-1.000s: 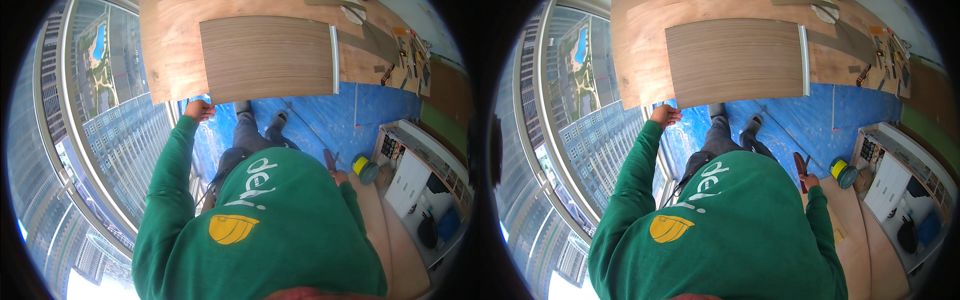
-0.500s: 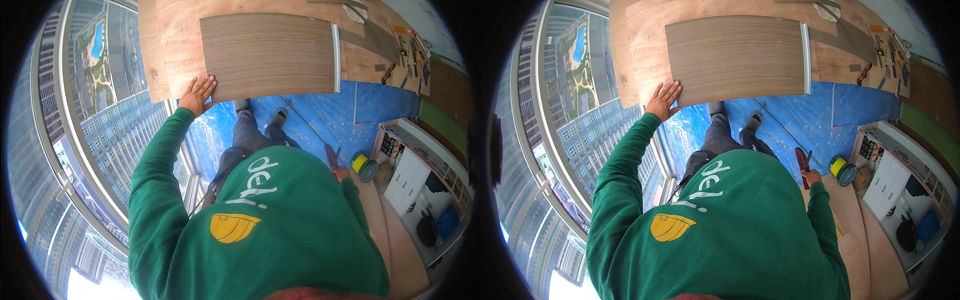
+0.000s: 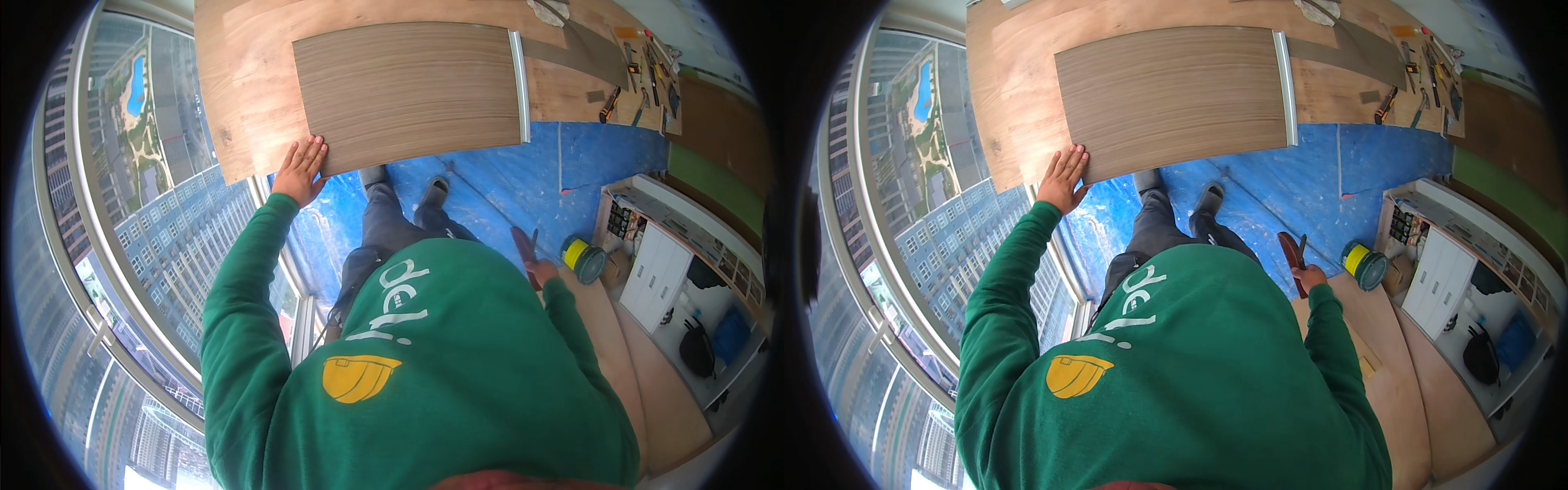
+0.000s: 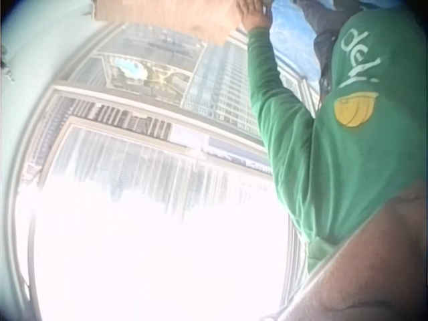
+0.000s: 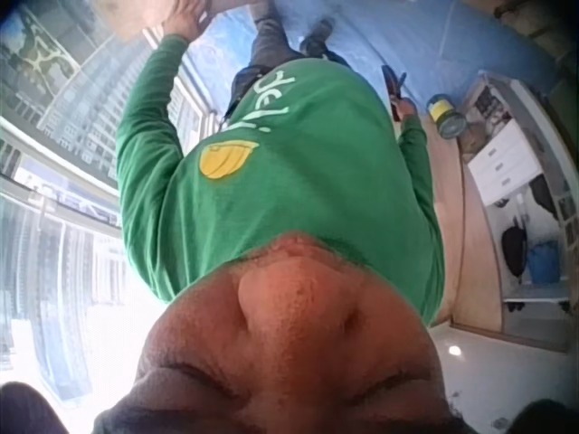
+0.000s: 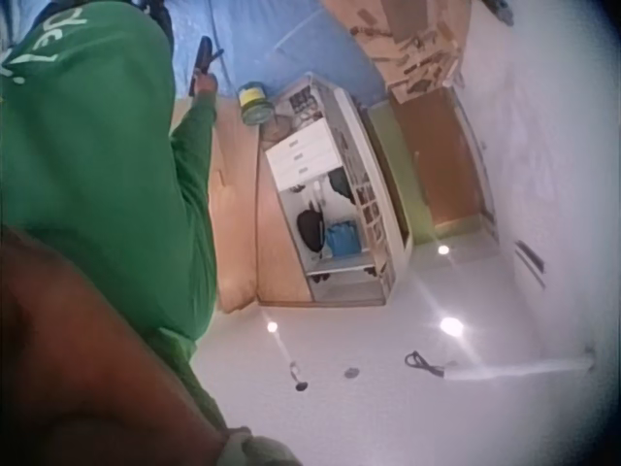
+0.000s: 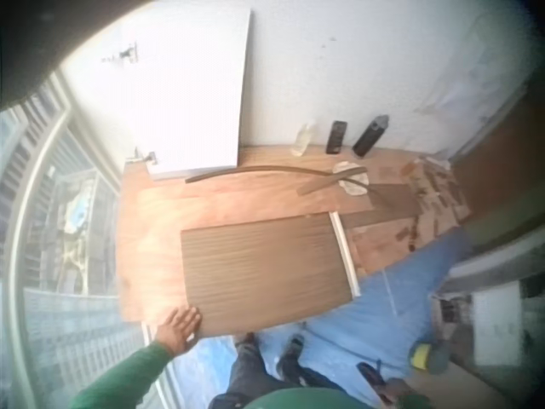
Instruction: The person assembles a wooden cabinet door by attaching a metal handle with screws. They use a hammer to tap the handle into place, then use a screwdriver to tighten the screws. The person also handles a small wooden block and a metal strip during the process.
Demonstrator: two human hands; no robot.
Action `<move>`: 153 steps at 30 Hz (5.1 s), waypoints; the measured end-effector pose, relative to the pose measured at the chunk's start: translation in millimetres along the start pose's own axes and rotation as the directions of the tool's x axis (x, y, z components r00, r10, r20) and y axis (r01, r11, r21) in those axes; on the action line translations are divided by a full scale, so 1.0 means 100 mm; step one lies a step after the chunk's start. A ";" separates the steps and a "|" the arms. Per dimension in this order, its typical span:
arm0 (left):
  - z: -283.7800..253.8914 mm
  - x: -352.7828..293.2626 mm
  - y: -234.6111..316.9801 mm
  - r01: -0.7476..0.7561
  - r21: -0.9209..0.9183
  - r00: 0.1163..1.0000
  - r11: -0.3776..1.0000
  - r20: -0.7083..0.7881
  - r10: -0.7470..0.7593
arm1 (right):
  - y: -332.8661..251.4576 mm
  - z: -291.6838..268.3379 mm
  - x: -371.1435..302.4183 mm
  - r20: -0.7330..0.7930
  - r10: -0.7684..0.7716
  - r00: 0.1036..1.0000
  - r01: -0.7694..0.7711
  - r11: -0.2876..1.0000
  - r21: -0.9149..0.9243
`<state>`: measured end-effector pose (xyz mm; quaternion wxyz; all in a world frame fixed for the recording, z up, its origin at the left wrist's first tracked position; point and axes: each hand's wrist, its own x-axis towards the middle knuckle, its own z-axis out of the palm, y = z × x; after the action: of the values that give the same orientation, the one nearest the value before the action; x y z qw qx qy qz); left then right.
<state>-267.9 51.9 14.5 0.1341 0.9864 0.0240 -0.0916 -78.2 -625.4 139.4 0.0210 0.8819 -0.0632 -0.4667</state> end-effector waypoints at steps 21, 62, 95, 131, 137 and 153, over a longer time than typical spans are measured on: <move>-0.26 0.08 0.10 0.007 -0.086 0.993 0.996 -0.120 -0.018 | -0.31 0.15 -0.12 -0.015 0.074 0.997 -0.064 0.939 0.338; -0.27 1.92 -0.21 0.015 0.039 0.979 0.999 -0.204 -0.007 | -5.52 1.36 -0.30 0.111 -0.978 -0.179 0.880 -0.210 -0.427; -0.35 1.94 -0.15 0.045 0.097 0.994 0.994 -0.107 -0.035 | -4.90 0.76 0.12 0.011 -0.996 -0.093 0.915 -0.090 -0.393; -0.05 1.98 -0.32 -0.035 0.275 0.941 0.961 -0.314 0.124 | -1.69 -1.75 1.83 -0.196 -0.938 0.285 0.791 0.346 -0.504; -0.13 1.99 -0.27 -0.072 0.244 0.925 0.967 -0.346 0.156 | -1.04 -2.07 1.53 -0.312 -0.853 0.418 0.726 0.520 -0.450; -0.28 1.90 -0.16 0.055 0.113 0.984 0.992 -0.174 -0.034 | -4.45 0.73 0.09 -0.030 -0.988 -0.153 0.909 -0.129 -0.397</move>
<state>-78.1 79.0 1.2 0.0711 0.9961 0.0520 -0.0106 -92.6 -183.7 48.2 -0.2157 0.6845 0.6733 -0.1778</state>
